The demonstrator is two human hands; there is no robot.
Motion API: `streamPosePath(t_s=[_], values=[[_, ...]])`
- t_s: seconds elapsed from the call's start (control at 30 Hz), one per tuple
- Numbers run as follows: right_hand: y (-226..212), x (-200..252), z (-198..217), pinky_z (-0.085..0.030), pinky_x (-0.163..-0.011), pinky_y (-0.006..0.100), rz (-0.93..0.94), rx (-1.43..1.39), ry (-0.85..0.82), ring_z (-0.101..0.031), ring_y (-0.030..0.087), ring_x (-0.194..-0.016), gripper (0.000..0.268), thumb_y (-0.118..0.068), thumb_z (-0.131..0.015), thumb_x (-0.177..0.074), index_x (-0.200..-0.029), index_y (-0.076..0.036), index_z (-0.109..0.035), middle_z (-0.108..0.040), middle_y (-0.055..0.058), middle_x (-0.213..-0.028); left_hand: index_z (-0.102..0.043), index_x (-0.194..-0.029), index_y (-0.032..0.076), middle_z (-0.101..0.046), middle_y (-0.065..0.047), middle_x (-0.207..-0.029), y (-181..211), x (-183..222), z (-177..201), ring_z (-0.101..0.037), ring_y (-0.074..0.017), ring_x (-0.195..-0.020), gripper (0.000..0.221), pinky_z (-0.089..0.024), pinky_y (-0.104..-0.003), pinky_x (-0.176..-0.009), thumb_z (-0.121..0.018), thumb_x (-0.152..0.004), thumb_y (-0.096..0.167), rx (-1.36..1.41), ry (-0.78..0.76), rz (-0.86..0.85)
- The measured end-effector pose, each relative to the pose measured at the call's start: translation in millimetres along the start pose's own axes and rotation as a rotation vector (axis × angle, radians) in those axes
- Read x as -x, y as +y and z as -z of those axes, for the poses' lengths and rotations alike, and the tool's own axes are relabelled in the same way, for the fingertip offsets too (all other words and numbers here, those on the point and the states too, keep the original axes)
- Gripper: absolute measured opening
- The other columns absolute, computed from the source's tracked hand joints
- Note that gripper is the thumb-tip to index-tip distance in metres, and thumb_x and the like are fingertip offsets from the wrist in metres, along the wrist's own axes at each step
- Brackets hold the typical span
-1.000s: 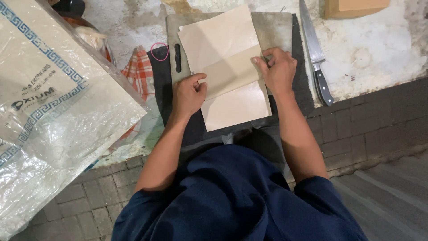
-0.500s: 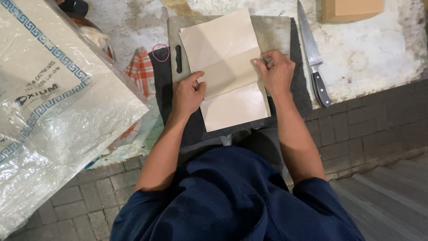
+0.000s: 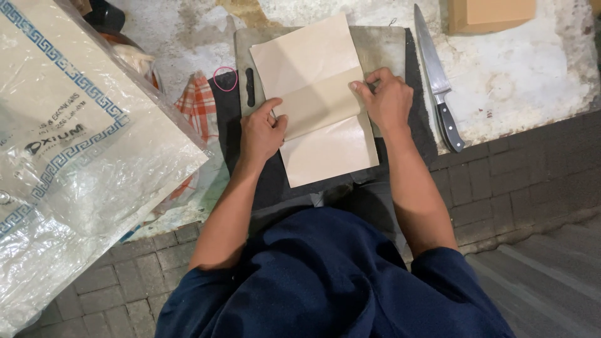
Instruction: Folding paper liners and placing them into small cardboard boxes, using a knife to press the paper into the corners.
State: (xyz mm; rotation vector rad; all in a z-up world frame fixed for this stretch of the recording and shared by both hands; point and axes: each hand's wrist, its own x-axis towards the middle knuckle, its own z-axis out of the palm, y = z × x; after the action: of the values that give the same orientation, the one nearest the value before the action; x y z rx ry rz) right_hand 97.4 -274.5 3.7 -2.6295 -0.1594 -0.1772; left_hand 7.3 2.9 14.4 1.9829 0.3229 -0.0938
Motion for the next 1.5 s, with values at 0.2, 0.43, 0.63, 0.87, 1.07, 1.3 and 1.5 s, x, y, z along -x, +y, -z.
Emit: streamPosePath(t_s=[0.2, 0.43, 0.63, 0.87, 1.07, 1.3, 1.5], values=[[-8, -6, 17, -0.052, -0.068, 0.041, -0.057, 0.031, -0.098, -0.067, 0.031, -0.075, 0.040, -0.048, -0.083, -0.089, -0.094, -0.012, -0.067, -0.065, 0.011, -0.070, -0.055, -0.137, 0.005, -0.067, -0.009, -0.062, 2, -6, 2, -0.066, -0.0194, -0.048, 0.048, -0.057, -0.030, -0.054, -0.060, -0.090, 0.011, -0.025, -0.080, 0.033], [30, -31, 8, -0.048, -0.057, 0.039, 0.042, 0.190, -0.205, -0.065, 0.027, -0.069, 0.054, -0.065, -0.080, -0.085, -0.096, -0.014, -0.065, -0.068, 0.005, -0.076, -0.059, -0.114, 0.019, -0.066, -0.018, -0.100, 19, 17, -15, -0.062, -0.0445, -0.089, 0.036, -0.048, -0.055, -0.071, -0.063, -0.086, 0.042, -0.541, -0.157, -0.082], [53, -61, -1, -0.049, -0.059, 0.037, 0.398, 0.381, -0.166, -0.065, 0.023, -0.058, 0.054, -0.069, -0.074, -0.087, -0.093, -0.015, -0.069, -0.066, 0.004, -0.064, -0.065, -0.097, 0.008, -0.052, -0.012, -0.101, 27, 27, -13, -0.053, -0.0324, -0.097, 0.042, -0.041, -0.048, -0.082, -0.081, -0.077, 0.042, -0.635, 0.220, -0.680], [44, -59, 4, -0.050, -0.064, 0.035, 0.383, 0.160, -0.218, -0.061, 0.020, -0.061, 0.045, -0.052, -0.080, -0.091, -0.085, -0.008, -0.070, -0.062, 0.004, -0.063, -0.051, -0.143, 0.021, -0.056, -0.002, -0.142, 8, 18, -17, -0.048, -0.0207, -0.136, 0.076, -0.029, -0.059, -0.110, -0.063, -0.084, 0.066, -0.712, 0.199, -0.564], [59, -53, -4, -0.050, -0.064, 0.035, 0.458, 0.128, -0.078, -0.058, 0.019, -0.063, 0.044, -0.048, -0.088, -0.089, -0.086, -0.007, -0.072, -0.061, 0.004, -0.066, -0.057, -0.137, 0.022, -0.059, -0.002, -0.137, 12, 16, -12, -0.052, -0.0209, -0.132, 0.060, -0.032, -0.061, -0.109, -0.066, -0.085, 0.053, -0.641, 0.223, -0.591], [42, -56, 4, -0.045, -0.062, 0.033, 0.359, 0.290, -0.207, -0.056, 0.018, -0.057, 0.044, -0.050, -0.083, -0.091, -0.081, -0.010, -0.070, -0.062, 0.003, -0.065, -0.065, -0.127, 0.031, -0.058, -0.007, -0.136, 16, 15, -6, -0.050, -0.0241, -0.132, 0.043, -0.031, -0.061, -0.106, -0.064, -0.087, 0.048, -0.628, 0.144, -0.579], [61, -55, -6, -0.049, -0.065, 0.031, 0.455, 0.303, -0.104, -0.060, 0.017, -0.064, 0.043, -0.052, -0.086, -0.088, -0.085, -0.012, -0.071, -0.064, 0.000, -0.070, -0.070, -0.119, 0.029, -0.057, -0.007, -0.137, 17, 16, -6, -0.047, -0.0240, -0.133, 0.040, -0.027, -0.061, -0.109, -0.067, -0.083, 0.046, -0.596, 0.129, -0.559]])
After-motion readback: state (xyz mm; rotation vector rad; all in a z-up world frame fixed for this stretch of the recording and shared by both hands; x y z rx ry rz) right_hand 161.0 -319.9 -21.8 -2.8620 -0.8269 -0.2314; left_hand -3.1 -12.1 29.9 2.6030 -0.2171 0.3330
